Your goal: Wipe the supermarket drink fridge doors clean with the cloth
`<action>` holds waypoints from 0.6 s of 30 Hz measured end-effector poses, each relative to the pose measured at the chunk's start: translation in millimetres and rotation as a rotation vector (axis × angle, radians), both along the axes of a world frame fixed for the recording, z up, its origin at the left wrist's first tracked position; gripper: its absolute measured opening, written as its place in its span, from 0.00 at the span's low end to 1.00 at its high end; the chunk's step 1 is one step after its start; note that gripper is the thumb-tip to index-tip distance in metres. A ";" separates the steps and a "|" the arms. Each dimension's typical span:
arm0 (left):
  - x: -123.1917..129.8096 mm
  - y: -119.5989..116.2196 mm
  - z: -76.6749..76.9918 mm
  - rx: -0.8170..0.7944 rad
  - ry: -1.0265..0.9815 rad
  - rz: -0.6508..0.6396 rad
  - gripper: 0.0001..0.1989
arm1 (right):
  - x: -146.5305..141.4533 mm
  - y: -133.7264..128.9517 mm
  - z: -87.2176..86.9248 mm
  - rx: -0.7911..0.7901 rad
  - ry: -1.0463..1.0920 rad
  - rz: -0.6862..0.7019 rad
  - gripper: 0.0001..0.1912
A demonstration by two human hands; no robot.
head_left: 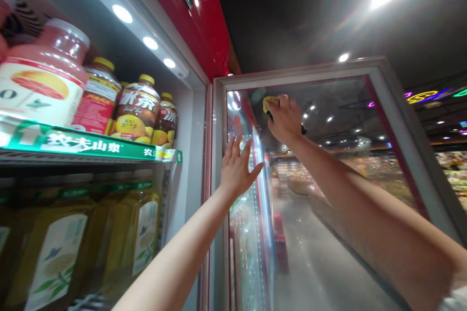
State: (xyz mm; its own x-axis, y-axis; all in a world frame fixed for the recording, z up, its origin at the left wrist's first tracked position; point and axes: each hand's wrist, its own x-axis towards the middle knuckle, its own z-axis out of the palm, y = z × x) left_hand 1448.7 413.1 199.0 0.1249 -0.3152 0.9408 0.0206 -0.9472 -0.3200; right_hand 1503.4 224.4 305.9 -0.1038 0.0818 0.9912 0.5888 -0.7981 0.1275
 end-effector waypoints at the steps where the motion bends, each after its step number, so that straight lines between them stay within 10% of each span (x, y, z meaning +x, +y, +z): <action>1: -0.6 0.6 -0.8 0.010 -0.005 0.007 0.36 | -1.1 4.1 -3.7 -0.057 -0.009 0.003 0.27; 6: -6.1 -0.6 -6.1 0.052 -0.075 0.084 0.30 | 7.3 -0.5 -25.4 -0.363 -0.083 0.072 0.31; 12: -13.1 -2.0 -4.9 0.032 -0.055 0.113 0.31 | 6.5 11.7 5.5 0.021 0.085 0.049 0.25; 18: -22.5 -0.3 -2.1 0.007 -0.027 0.138 0.32 | -15.0 30.7 -11.7 -0.502 -0.087 0.168 0.21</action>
